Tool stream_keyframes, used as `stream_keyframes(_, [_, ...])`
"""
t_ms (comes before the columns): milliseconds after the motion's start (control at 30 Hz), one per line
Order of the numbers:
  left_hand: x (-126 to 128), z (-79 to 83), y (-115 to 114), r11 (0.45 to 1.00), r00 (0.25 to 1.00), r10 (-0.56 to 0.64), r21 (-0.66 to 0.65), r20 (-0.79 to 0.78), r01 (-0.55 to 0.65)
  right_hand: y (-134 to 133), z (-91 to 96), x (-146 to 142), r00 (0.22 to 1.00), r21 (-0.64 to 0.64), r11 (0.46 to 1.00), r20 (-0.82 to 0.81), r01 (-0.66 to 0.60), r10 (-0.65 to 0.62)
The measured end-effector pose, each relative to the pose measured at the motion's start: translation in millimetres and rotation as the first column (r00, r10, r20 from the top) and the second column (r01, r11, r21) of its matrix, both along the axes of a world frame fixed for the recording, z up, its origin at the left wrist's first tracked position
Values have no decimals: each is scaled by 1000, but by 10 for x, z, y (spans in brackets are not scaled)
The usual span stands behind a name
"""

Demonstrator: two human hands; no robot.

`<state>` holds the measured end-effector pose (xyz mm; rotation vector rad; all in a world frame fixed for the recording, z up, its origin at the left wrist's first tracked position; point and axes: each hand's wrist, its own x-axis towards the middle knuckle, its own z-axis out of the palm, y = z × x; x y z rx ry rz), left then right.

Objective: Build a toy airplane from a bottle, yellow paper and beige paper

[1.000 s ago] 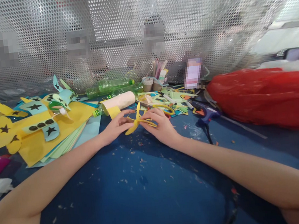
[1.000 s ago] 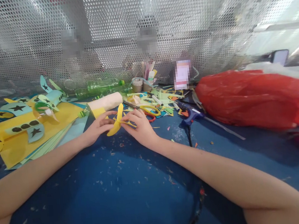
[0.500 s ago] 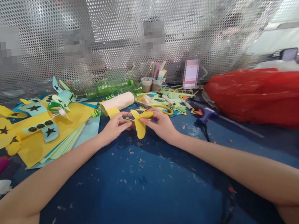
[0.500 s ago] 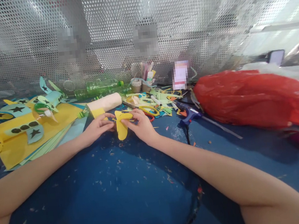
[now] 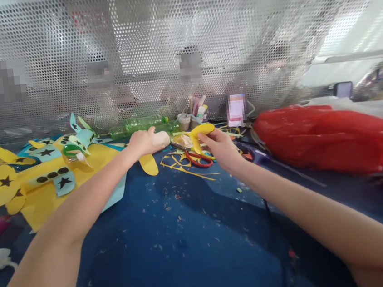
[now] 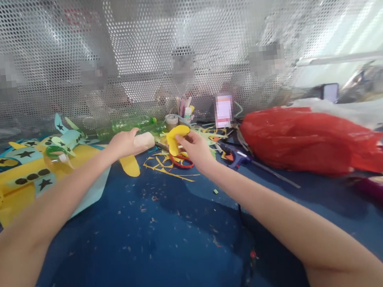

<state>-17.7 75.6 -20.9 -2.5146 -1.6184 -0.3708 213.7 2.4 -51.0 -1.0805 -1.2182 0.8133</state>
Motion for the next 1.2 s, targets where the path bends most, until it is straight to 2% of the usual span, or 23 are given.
stream_keyframes(100, [-16,-29,72,987,995,87,-129,-47,-92,50,14,81,999,43,999,33,18,-19])
stream_keyframes(233, [-132,43,21,993,1000,-8,-115,-28,5,112,19,160,985,123,989,146,80,-97])
stream_keyframes(367, [-170,228,-252,972,988,-156,-182,-23,149,75,117,179,929,280,950,296,140,-224])
stream_keyframes(500, [-50,304,-612,921,951,-304,-272,-50,280,-106,304,132,872,344,939,456,14,-180])
stream_keyframes(600, [52,245,-785,899,939,-344,-299,-24,321,-258,416,70,725,200,955,688,-220,23])
stream_keyframes(633, [72,219,-811,888,933,-360,-313,-13,338,-296,434,47,678,153,956,733,-252,62])
stream_keyframes(700, [86,183,-815,878,935,-354,-341,12,337,-343,437,6,631,110,964,773,-242,70])
stream_keyframes(833, [22,231,-704,867,953,-289,-398,91,300,-333,370,-34,619,68,984,784,-163,48])
stream_keyframes(900, [-20,289,-634,855,945,-276,-404,172,324,-298,331,-30,616,50,987,786,-150,54])
stream_keyframes(1033, [-24,345,-560,844,884,-265,-350,386,406,-232,266,-6,605,16,983,790,-182,99])
stream_keyframes(1200, [89,212,-598,801,787,-279,-320,550,507,-223,184,-29,612,16,983,784,-181,100])
